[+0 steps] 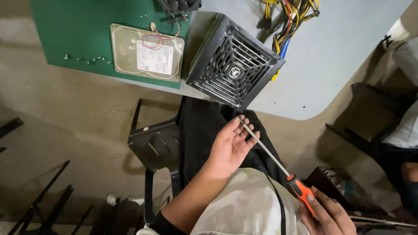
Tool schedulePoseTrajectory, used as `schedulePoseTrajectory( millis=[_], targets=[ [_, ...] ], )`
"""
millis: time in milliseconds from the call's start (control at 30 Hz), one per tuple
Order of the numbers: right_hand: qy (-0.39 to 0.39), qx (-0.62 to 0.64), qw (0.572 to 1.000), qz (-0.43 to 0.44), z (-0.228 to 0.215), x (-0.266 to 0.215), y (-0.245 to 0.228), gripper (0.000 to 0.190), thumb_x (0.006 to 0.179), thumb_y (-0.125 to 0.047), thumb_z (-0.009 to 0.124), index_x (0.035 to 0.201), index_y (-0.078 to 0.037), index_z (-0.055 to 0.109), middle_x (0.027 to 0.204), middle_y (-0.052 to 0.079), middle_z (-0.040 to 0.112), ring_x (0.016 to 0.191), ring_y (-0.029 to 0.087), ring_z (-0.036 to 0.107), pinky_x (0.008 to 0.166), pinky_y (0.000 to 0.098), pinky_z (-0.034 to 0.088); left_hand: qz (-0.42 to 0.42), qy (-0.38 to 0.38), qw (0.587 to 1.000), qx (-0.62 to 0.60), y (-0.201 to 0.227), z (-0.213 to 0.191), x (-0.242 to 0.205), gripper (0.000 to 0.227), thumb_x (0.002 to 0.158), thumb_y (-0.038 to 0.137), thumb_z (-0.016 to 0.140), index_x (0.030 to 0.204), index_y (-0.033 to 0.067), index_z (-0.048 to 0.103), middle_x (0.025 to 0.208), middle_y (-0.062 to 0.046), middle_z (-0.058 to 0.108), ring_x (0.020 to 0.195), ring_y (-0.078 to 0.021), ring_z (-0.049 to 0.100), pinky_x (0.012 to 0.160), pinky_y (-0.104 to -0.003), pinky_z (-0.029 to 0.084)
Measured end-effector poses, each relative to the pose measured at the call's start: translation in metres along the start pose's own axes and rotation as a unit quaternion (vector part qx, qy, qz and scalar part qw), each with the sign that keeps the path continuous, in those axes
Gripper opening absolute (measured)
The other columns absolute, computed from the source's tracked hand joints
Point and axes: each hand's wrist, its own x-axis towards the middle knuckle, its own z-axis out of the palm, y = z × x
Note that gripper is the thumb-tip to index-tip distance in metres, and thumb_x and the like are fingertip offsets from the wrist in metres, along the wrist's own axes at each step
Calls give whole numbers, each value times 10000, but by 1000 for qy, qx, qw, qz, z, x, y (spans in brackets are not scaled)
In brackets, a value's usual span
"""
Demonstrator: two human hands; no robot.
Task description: The person uses a screwdriver to tighten screws on a computer power supply unit. They rotate the unit to access different sides and continue securing the casing with the screwdriver.
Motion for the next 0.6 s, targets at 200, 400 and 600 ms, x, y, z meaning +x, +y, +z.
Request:
schedulePoseTrajectory(
  millis=[200,400,600],
  targets=[
    [-91,-46,994,29,-6,-45,29,603,850,-177,926,1393,-102,676,1452,243,734,845,308,757,842,393,604,2,4,1000,8,3,7,2,176,1043,202,730,1180,92,734,1070,-39,765,1003,-160,733,1124,-495,607],
    [-134,-60,984,-101,-13,-57,50,497,907,-210,878,1380,-199,725,1582,142,601,1306,245,723,692,420,535,14,8,1000,1,8,11,0,110,1044,181,728,1054,73,742,1019,-51,778,964,-158,752,1192,-555,564],
    [-57,-48,996,-53,-4,-60,36,727,885,-259,969,1508,-227,596,1489,71,685,933,270,759,831,397,609,9,27,999,17,11,14,0,113,1015,169,747,1000,58,746,1020,-71,797,942,-168,769,1169,-604,571]
  ],
)
